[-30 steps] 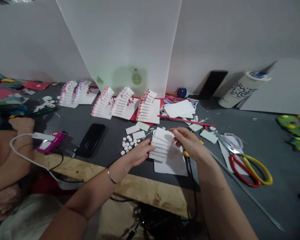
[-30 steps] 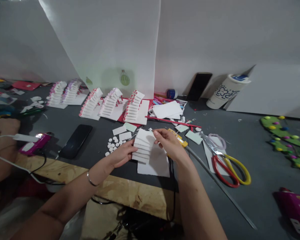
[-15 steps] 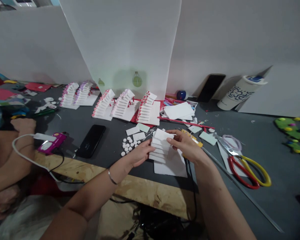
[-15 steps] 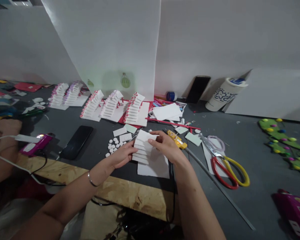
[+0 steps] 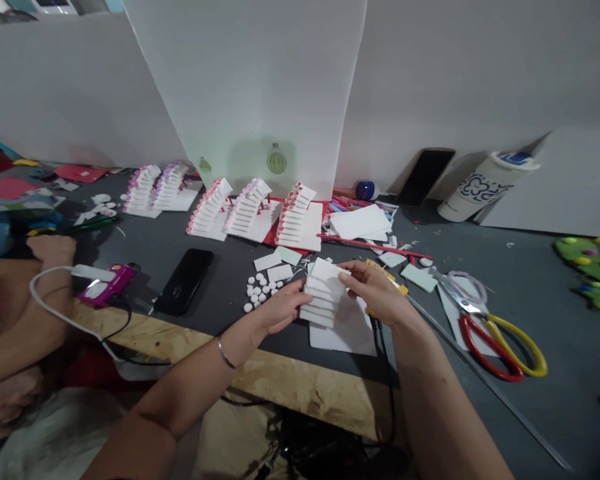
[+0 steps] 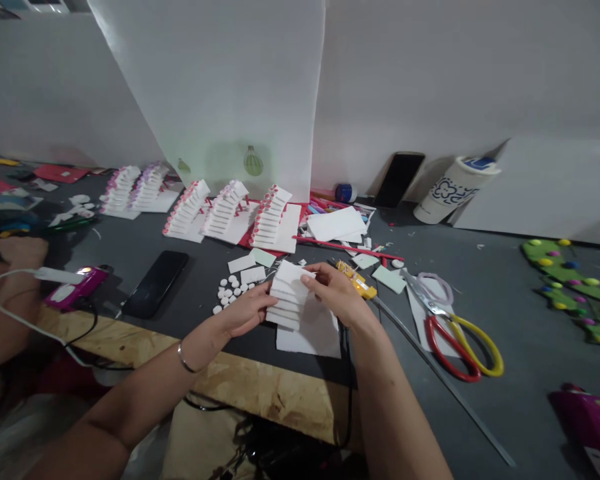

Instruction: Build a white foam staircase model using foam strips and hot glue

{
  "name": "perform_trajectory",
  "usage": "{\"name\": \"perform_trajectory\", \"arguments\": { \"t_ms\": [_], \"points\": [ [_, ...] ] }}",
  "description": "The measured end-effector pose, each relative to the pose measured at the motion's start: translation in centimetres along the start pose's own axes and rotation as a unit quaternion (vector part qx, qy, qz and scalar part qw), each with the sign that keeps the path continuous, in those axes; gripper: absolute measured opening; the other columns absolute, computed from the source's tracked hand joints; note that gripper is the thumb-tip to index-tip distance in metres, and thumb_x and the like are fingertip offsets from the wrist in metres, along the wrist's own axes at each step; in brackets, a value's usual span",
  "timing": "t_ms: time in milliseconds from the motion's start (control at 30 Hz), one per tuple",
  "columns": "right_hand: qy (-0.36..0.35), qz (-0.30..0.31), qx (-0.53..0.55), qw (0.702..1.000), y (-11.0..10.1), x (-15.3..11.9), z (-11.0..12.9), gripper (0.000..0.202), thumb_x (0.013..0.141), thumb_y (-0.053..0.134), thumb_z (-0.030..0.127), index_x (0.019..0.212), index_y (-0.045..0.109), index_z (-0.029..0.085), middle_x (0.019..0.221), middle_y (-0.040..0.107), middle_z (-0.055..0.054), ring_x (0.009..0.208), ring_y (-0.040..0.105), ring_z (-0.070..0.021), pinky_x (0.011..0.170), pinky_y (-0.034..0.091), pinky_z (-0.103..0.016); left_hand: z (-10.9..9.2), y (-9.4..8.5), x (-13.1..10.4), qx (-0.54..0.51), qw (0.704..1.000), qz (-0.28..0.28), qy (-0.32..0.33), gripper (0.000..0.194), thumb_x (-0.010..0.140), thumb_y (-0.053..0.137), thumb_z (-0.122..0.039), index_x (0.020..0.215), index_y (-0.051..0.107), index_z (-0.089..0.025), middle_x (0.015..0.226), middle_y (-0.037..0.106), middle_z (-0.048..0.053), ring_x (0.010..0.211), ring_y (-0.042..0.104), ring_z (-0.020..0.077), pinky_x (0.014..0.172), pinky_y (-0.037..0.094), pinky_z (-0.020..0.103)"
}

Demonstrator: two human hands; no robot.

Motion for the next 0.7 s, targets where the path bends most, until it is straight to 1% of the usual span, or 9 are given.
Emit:
{"name": "perform_trajectory", "arguments": {
  "t_ms": [133, 233, 300, 367, 467, 533, 600, 633, 700],
  "points": [
    [0.013, -0.074, 0.090, 0.993, -0.7, 0.4, -0.3, 0.055, 0.069, 0.060, 0.072, 0.090, 0.066, 0.021, 0.089, 0.069, -0.008, 0.069, 0.059, -0.0159, 0.053, 0.044, -0.026, 0.2, 0.0, -0.6, 0.011, 0.998, 0.060, -0.007, 0.042, 0.070, 0.065, -0.012, 0.112, 0.066, -0.019, 0.098, 0.072, 0.006, 0.085, 0.064, 0.0164, 0.077, 0.044, 0.026],
    [0.011, -0.089, 0.084, 0.992, -0.7, 0.7, -0.5, 0.052, 0.066, 0.064, 0.070, 0.078, 0.066, 0.019, 0.079, 0.068, -0.008, 0.064, 0.059, -0.0160, 0.052, 0.043, -0.026, 0.7, 0.0, -1.0, 0.028, 0.991, 0.127, -0.013, 0.039, 0.069, 0.067, -0.012, 0.107, 0.068, -0.018, 0.095, 0.071, 0.006, 0.086, 0.062, 0.0157, 0.079, 0.041, 0.025],
    [-0.010, -0.054, 0.017, 0.998, -0.1, 1.1, -0.4, 0.045, 0.068, 0.065, 0.064, 0.072, 0.066, 0.019, 0.070, 0.066, -0.004, 0.060, 0.056, -0.0147, 0.052, 0.042, -0.026, 0.9, 0.0, -1.3, 0.047, 0.984, 0.168, -0.024, 0.037, 0.069, 0.068, -0.014, 0.105, 0.068, -0.018, 0.098, 0.070, 0.005, 0.092, 0.061, 0.0168, 0.083, 0.041, 0.027],
    [-0.048, 0.003, -0.061, 0.997, 0.9, 1.6, -0.1, 0.035, 0.072, 0.065, 0.056, 0.074, 0.067, 0.020, 0.068, 0.066, -0.002, 0.061, 0.057, -0.0150, 0.056, 0.044, -0.027, 0.9, 0.0, -1.5, 0.069, 0.977, 0.199, -0.036, 0.033, 0.069, 0.070, -0.017, 0.103, 0.068, -0.018, 0.100, 0.069, 0.004, 0.096, 0.060, 0.0177, 0.086, 0.040, 0.028],
    [-0.125, 0.077, -0.156, 0.977, 3.0, 2.9, 0.6, 0.021, 0.075, 0.064, 0.042, 0.083, 0.070, 0.023, 0.078, 0.071, -0.002, 0.068, 0.061, -0.0165, 0.066, 0.046, -0.030, 0.5, 0.0, -1.8, 0.087, 0.971, 0.218, -0.050, 0.029, 0.070, 0.071, -0.019, 0.099, 0.069, -0.019, 0.100, 0.069, 0.003, 0.097, 0.059, 0.0179, 0.088, 0.040, 0.029],
    [-0.165, 0.102, -0.223, 0.955, 4.2, 3.8, 1.2, 0.014, 0.076, 0.065, 0.034, 0.084, 0.070, 0.025, 0.085, 0.072, -0.002, 0.070, 0.062, -0.0167, 0.068, 0.046, -0.030, 0.4, 0.1, -1.9, 0.085, 0.970, 0.221, -0.052, 0.030, 0.069, 0.072, -0.019, 0.100, 0.069, -0.020, 0.100, 0.069, 0.003, 0.098, 0.059, 0.0182, 0.089, 0.040, 0.029],
    [-0.175, 0.090, -0.313, 0.929, 4.7, 4.4, 1.9, 0.011, 0.078, 0.065, 0.034, 0.074, 0.070, 0.025, 0.081, 0.071, -0.003, 0.069, 0.062, -0.0179, 0.065, 0.043, -0.029, 0.5, 0.1, -2.0, 0.075, 0.971, 0.223, -0.046, 0.031, 0.069, 0.071, -0.018, 0.100, 0.069, -0.019, 0.099, 0.069, 0.003, 0.098, 0.059, 0.0183, 0.089, 0.040, 0.029],
    [-0.174, 0.070, -0.359, 0.914, 4.5, 4.5, 2.3, 0.017, 0.080, 0.063, 0.035, 0.068, 0.069, 0.025, 0.077, 0.070, -0.004, 0.069, 0.062, -0.0190, 0.063, 0.041, -0.029, 0.5, 0.1, -2.0, 0.066, 0.972, 0.222, -0.042, 0.031, 0.070, 0.070, -0.017, 0.101, 0.069, -0.019, 0.098, 0.069, 0.003, 0.098, 0.060, 0.0182, 0.089, 0.040, 0.029],
    [-0.175, 0.001, -0.424, 0.889, 2.9, 4.0, 3.1, 0.022, 0.084, 0.059, 0.036, 0.067, 0.068, 0.025, 0.077, 0.070, -0.005, 0.073, 0.062, -0.0210, 0.061, 0.037, -0.029, 0.7, 0.1, -1.8, 0.036, 0.976, 0.214, -0.030, 0.031, 0.070, 0.068, -0.014, 0.101, 0.069, -0.018, 0.095, 0.070, 0.004, 0.096, 0.061, 0.0174, 0.087, 0.041, 0.027]
  ]
}}
Point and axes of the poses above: each hand's wrist, its own x-axis towards the middle knuckle, its own y-axis out of the palm, z = x × y, the point moved 1 cm from there along x, towards the middle knuckle
